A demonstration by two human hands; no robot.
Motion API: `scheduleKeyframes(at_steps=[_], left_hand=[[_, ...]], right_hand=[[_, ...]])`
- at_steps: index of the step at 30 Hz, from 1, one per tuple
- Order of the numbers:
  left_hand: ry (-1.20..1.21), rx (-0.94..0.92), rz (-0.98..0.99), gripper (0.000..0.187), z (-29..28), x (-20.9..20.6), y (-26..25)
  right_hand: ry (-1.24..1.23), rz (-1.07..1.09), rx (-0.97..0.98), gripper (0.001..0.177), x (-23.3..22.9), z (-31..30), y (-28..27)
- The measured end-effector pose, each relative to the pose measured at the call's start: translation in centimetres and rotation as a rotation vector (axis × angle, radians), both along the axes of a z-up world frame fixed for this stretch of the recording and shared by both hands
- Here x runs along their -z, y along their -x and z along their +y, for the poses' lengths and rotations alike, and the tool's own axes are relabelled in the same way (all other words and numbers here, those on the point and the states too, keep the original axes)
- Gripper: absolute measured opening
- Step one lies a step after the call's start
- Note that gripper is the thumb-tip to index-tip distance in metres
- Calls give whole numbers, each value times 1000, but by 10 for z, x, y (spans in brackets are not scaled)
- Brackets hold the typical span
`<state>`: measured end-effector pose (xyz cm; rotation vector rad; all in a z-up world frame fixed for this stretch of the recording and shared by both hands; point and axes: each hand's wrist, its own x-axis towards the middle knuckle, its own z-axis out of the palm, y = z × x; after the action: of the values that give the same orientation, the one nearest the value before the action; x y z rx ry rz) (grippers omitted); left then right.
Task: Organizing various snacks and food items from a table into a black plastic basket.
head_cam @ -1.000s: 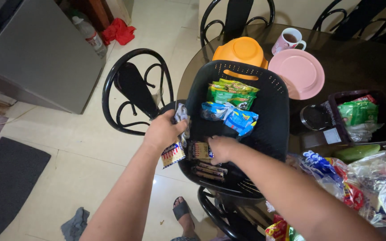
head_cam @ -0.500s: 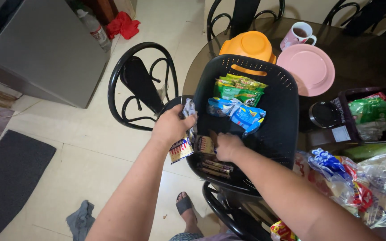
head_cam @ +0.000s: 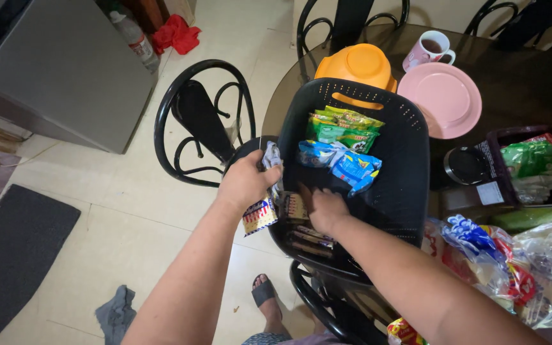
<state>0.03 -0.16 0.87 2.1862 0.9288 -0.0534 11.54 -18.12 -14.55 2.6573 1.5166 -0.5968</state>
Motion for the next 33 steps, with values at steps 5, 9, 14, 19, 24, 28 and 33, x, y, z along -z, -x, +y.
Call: scheduleKeyframes(at_steps=[5, 9, 14, 19, 24, 28, 33], left_hand=[[-30, -23, -18, 71, 0, 3, 0], [-13, -16, -24, 72, 4, 6, 2], [-24, -32, -49, 66, 3, 4, 1], [0, -11, -49, 55, 0, -1, 2], [-18, -13, -88, 55, 0, 1, 2], [44, -16, -100, 56, 2, 6, 2], [3, -37, -6, 74, 3, 6, 1]], right_hand=[[76, -78, -12, 60, 10, 5, -10], [201, -178, 1, 57, -1, 18, -35], [-65, -327, -43, 58, -18, 19, -52], [-77, -337, -32, 59, -45, 19, -48], [-95, -300, 20, 64, -62, 19, -41], [-62, -89, 164, 82, -91, 13, -30], [377, 212, 154, 77, -103, -14, 0]])
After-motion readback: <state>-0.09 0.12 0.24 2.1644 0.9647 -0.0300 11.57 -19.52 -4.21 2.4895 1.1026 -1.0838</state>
